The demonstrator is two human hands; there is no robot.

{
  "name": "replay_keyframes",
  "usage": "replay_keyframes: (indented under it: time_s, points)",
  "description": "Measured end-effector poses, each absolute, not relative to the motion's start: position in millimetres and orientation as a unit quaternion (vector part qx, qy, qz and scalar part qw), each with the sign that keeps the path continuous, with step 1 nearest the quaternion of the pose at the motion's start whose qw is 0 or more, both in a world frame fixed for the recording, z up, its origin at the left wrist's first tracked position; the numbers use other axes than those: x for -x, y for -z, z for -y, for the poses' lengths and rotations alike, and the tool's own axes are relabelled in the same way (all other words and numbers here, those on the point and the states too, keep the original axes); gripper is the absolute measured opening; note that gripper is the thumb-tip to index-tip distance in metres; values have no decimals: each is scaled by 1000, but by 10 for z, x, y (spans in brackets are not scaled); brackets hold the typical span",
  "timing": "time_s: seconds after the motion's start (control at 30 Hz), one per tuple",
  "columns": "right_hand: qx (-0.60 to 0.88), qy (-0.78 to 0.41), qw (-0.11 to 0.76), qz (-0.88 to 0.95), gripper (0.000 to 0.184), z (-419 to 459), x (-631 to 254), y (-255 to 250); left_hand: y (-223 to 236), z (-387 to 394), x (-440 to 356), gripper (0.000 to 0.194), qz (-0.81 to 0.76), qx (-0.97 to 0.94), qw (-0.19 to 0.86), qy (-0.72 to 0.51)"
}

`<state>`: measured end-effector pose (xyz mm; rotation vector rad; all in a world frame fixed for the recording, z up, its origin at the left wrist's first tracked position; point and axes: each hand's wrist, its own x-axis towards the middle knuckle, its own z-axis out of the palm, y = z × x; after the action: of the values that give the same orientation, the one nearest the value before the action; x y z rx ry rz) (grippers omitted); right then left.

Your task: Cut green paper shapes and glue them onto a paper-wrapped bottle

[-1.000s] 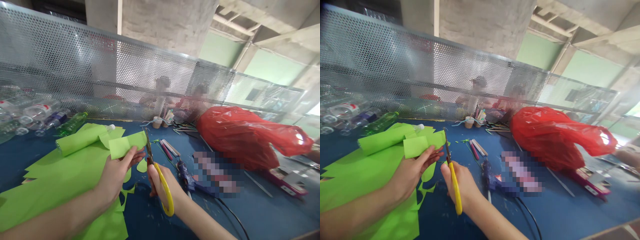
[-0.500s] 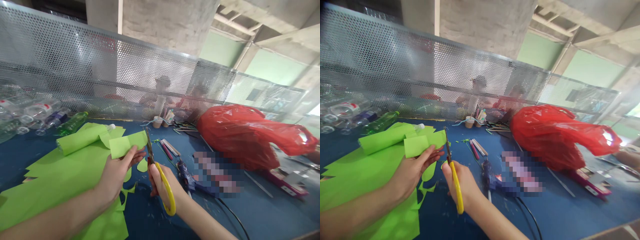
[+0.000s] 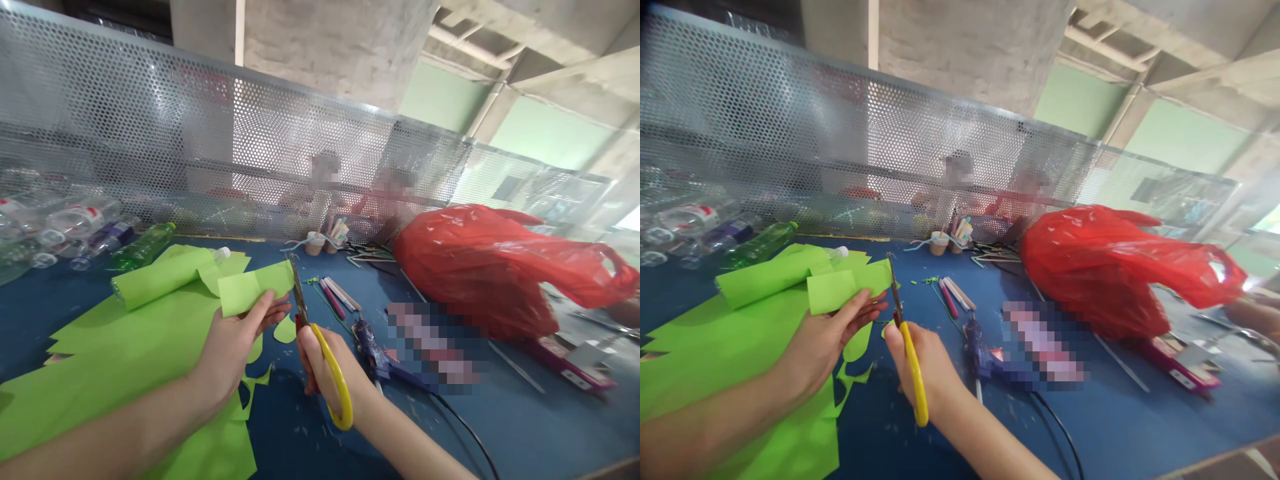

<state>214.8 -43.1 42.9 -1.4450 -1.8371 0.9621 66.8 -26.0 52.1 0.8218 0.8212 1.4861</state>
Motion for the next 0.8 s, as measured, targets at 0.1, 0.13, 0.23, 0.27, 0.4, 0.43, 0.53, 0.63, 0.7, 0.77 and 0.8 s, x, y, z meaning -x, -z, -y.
replay_keyframes:
  time_s: [0.1,0.13,0.23,0.27,0.4,0.43,0.53,0.63,0.7,0.77,0.8]
  points:
    - [549,-364,304,688,54,444,-2141,-450,-524,263,-665,29,-353,-353,588,-637]
    - [551,-364,304,687,54,446,-2141,-455,-527,262,-663,29,-353,-353,587,-637]
    - [554,-351,303,691,53,448,-2147,-463,-533,255,-655,29,-353,-352,584,-641]
    - [554,-344,303,694,53,448,-2150,-465,-534,251,-651,29,-355,-351,584,-641]
    - [554,-317,303,708,52,438,-2170,-469,-533,228,-631,27,-357,-350,587,-637]
    - [553,-312,301,711,52,435,-2175,-471,-532,221,-625,26,-356,-350,587,-637]
    - [549,-302,294,721,53,426,-2188,-478,-532,197,-607,23,-348,-356,585,-641]
    - [547,-298,295,725,54,424,-2193,-487,-532,173,-592,25,-346,-356,580,-646]
    - [544,-297,298,726,54,425,-2195,-490,-531,163,-586,27,-350,-354,577,-647]
    - [544,-296,298,727,54,425,-2196,-488,-531,159,-582,27,-350,-356,576,-648]
    - [545,-296,297,726,54,425,-2197,-487,-531,160,-581,27,-349,-357,575,-648]
